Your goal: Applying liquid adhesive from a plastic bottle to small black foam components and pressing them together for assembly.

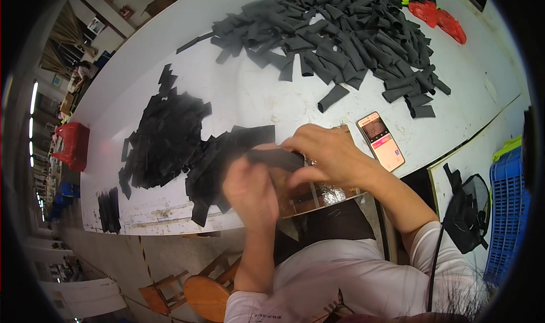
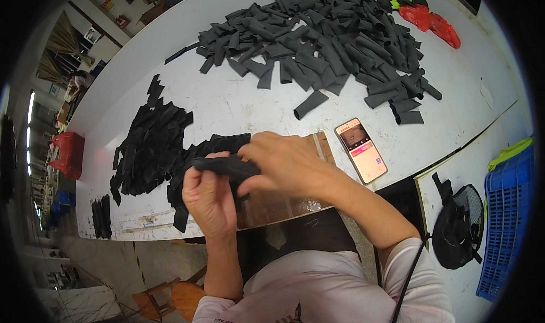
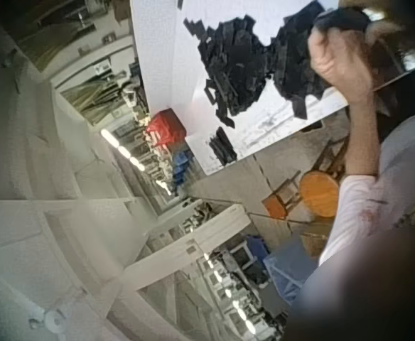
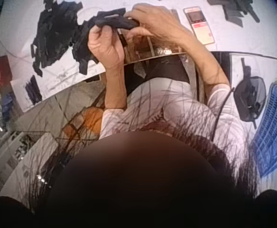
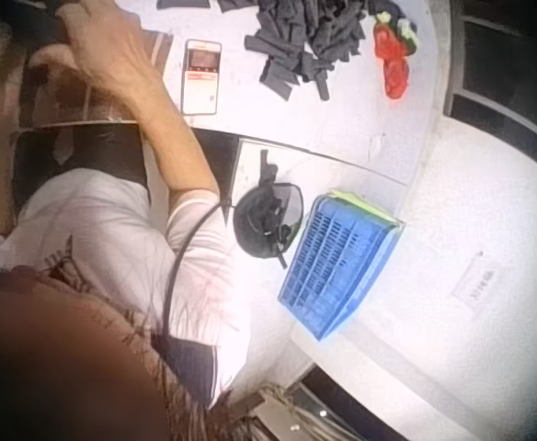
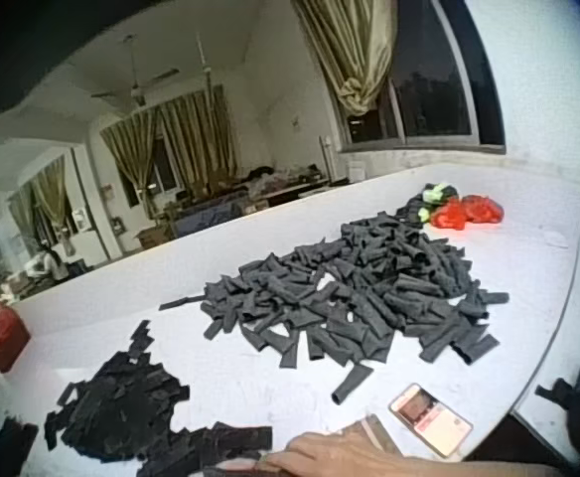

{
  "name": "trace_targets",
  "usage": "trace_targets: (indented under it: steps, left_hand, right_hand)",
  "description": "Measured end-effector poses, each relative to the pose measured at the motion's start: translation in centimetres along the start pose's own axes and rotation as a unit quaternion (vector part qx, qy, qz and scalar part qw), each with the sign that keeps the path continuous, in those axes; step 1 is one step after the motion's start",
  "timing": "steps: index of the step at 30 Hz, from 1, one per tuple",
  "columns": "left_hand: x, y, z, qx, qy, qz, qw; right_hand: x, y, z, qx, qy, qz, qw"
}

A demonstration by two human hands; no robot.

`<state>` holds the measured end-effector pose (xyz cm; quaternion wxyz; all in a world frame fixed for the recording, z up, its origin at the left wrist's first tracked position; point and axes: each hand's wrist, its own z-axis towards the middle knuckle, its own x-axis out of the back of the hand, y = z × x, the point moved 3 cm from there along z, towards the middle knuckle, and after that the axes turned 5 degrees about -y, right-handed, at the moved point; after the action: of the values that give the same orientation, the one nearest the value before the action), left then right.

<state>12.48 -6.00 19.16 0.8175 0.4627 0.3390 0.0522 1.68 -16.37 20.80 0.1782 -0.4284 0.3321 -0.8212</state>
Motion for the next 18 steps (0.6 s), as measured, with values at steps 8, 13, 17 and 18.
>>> trace_targets:
  steps: [8,13,17,18]
  left_hand:
    - [-0.4,-2.5,0.0,0.149,-0.061,-0.014,0.987]
    - [-2.6,-0.7,2.0,0.016,-0.198,0.436,0.878]
    - [-1.4,-1.8,1.6,0.116,-0.135,0.387,0.905]
    - [-1.5,-1.7,1.3,0.117,-0.135,0.388,0.904]
  right_hand:
    - [-2.0,2.5,-1.3,0.007,-0.047,-0.068,0.997]
    - [-2.2,3.6,-1.5,0.054,-0.065,-0.013,0.996]
    - [-3.2,4.5,-1.9,-0.02,-0.088,0.031,0.995]
    - [-2.9,4.2,-1.8,-0.02,-0.087,0.032,0.995]
